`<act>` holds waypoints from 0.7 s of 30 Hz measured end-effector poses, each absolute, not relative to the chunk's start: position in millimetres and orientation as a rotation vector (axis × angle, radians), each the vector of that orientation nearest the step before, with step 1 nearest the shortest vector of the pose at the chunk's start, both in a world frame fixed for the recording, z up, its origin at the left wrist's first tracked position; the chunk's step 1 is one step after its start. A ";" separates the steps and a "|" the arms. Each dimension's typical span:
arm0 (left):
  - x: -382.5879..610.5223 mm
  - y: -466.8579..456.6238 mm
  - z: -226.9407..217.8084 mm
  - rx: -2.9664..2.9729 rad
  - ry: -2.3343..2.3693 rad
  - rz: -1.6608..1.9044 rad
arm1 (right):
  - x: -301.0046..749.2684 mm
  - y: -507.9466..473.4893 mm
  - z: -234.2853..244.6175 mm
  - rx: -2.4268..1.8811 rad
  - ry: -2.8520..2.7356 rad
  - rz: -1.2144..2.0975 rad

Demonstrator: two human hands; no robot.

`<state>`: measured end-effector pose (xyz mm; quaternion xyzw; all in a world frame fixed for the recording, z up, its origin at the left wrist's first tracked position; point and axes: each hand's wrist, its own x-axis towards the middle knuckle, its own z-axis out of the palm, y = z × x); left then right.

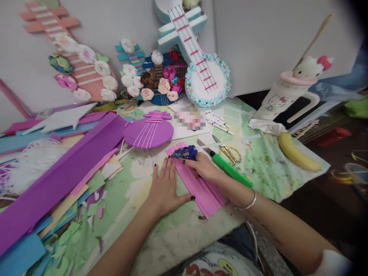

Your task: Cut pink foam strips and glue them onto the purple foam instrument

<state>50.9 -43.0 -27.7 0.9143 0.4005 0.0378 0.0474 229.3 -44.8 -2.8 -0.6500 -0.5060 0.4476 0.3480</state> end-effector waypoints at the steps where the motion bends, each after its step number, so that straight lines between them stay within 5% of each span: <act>1: 51.1 -43.1 -27.5 2.793 1.222 0.112 | 230.0 -46.3 -3.0 -1.683 -1.310 1.167; 21: 48.9 -41.8 -30.1 2.835 1.220 0.077 | 243.2 -93.5 6.7 -1.658 -1.380 1.162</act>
